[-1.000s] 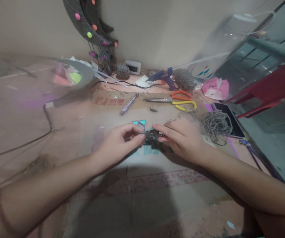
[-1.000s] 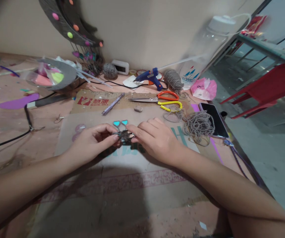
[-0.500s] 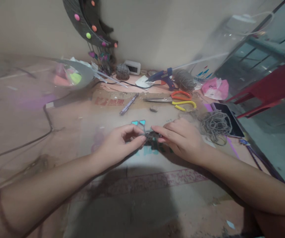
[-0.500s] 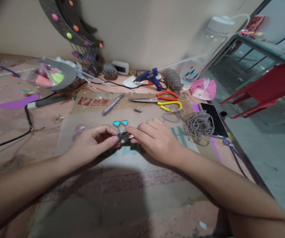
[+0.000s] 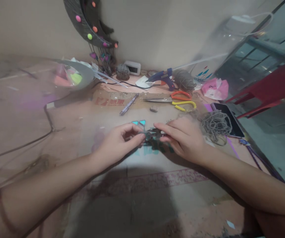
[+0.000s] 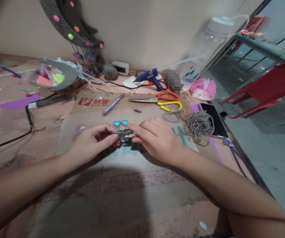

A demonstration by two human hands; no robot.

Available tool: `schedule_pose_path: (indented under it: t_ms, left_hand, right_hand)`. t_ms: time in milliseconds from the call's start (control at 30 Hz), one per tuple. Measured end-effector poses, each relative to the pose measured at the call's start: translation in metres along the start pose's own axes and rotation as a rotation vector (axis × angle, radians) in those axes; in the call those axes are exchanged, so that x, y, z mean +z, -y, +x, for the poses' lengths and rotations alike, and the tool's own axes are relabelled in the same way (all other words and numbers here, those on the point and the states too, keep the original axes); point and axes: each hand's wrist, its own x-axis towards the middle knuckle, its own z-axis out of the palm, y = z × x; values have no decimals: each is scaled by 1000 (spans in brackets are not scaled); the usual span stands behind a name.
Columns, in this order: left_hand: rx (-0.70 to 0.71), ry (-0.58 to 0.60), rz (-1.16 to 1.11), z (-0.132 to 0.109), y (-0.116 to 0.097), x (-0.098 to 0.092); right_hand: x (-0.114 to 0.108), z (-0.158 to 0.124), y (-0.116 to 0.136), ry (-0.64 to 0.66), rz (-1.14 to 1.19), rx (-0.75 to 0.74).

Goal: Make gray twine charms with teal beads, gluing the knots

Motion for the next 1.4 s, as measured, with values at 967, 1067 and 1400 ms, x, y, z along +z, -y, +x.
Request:
schedule_pose_path:
  t_ms: [967,1067,1400]
  left_hand:
    - [0,11,29,-1,3,0]
    - [3,11,11,-1,3,0]
    - [0,-90,-7,4,2,-2]
  right_hand:
    - [3,-1,-2,29,-21,-65]
    - [5,-2,0,17,-2,-46]
    - [-23,8,3,75,253,88]
